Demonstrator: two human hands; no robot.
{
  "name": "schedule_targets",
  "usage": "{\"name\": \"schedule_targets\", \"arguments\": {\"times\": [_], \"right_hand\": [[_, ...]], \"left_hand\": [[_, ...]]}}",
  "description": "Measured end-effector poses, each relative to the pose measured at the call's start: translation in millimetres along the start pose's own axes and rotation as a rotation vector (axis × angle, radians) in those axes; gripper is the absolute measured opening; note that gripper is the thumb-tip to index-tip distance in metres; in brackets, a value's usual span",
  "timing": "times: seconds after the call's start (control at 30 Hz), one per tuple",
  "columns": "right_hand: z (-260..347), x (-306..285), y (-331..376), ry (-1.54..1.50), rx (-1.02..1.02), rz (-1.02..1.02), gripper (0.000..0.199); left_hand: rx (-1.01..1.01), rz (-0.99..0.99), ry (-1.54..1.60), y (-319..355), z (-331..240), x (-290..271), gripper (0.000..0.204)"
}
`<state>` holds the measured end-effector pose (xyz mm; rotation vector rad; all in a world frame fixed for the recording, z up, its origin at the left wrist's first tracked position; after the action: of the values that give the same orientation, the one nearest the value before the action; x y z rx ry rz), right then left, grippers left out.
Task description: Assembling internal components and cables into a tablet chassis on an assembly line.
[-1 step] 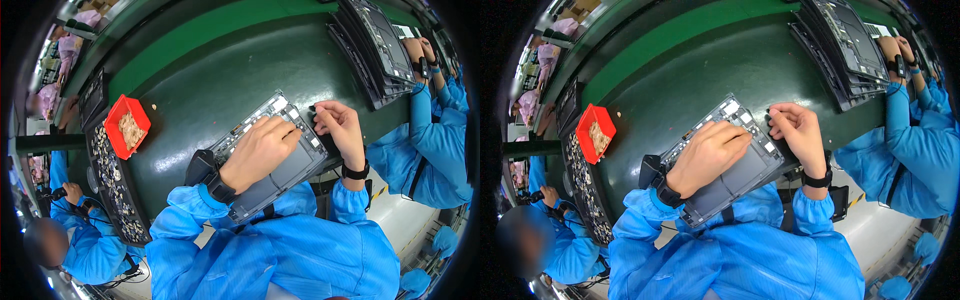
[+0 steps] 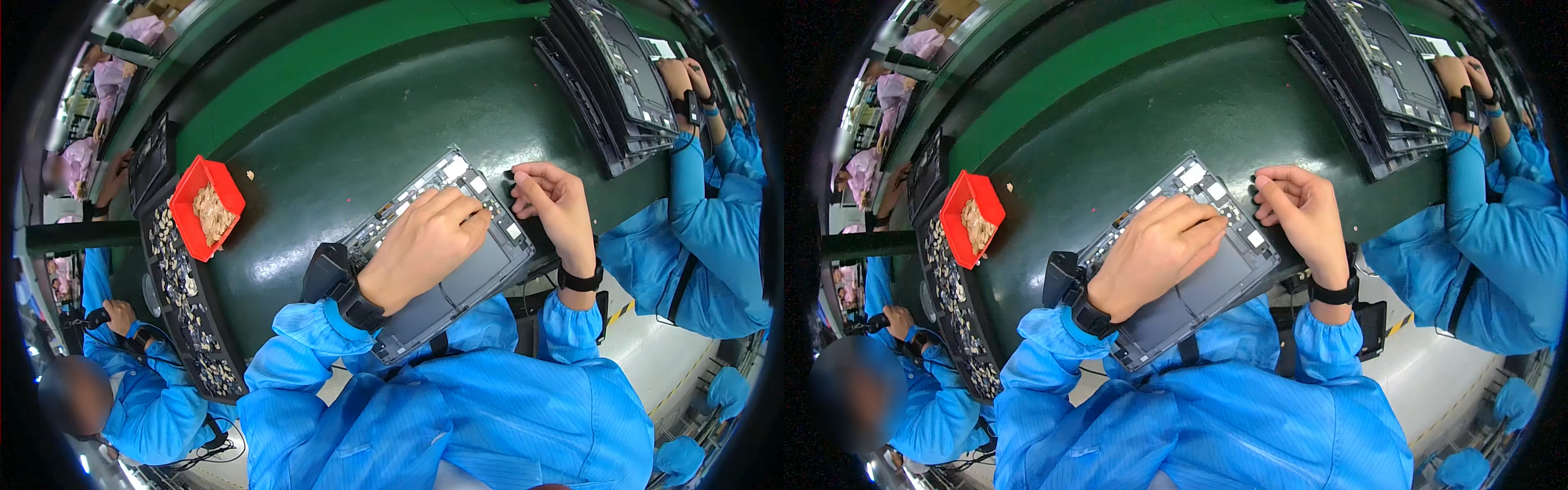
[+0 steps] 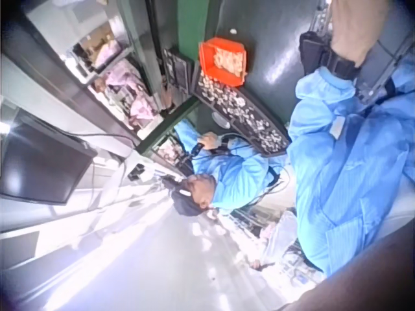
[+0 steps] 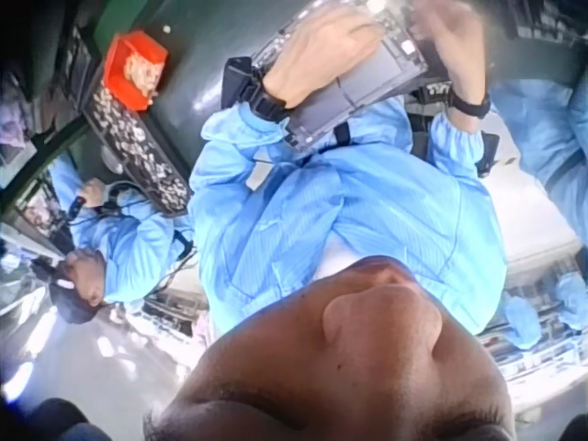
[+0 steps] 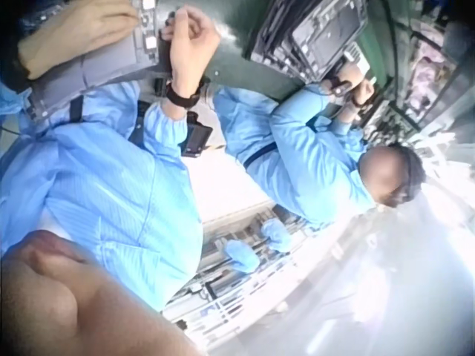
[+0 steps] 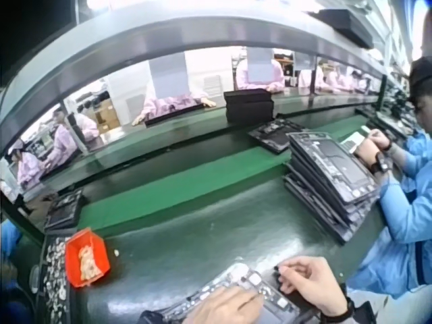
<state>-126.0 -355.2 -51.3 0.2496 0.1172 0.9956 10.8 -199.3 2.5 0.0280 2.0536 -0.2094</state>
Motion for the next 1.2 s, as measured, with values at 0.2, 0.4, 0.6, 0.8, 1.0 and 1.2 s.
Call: {"name": "schedule_targets", "arguments": {"times": [0.2,0.4,0.6,0.8,1.0,1.2], "right_hand": [[-2,0,-2,0.012,0.006,-0.016,0.024],[-3,3,-2,-0.003,-0.01,-0.026,0.023],[-4,4,0,0.016,0.001,-0.027,0.024],[-3,1,-2,0.034,0.002,-0.045,0.023],[18,23,1,0.246,-0.006,0.194,0.021],[24,35,15,0.586,-0.149,0.094,0.022]], "left_hand": [[-0.011,0.017,0.045,-6,5,1,0.017],[-0.01,-0.006,0.046,-6,5,3,0.015],[-0.012,-0.057,0.047,-5,5,6,0.015],[-0.013,-0.083,0.065,-13,6,5,0.016],[-0.068,-0.102,-0.067,-10,6,7,0.015],[-0.272,0.132,-0.117,20,-43,44,0.118]]}}
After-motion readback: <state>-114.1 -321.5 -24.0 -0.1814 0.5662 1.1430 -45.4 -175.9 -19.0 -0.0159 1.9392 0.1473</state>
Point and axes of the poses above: each hand's wrist, its own y-axis away from the middle knuckle, its own x-axis out of the palm, z = x × y, the point moved 4 cm from there along -y, towards the middle knuckle, and after that the axes turned 14 degrees about z, right-handed, at the moved point
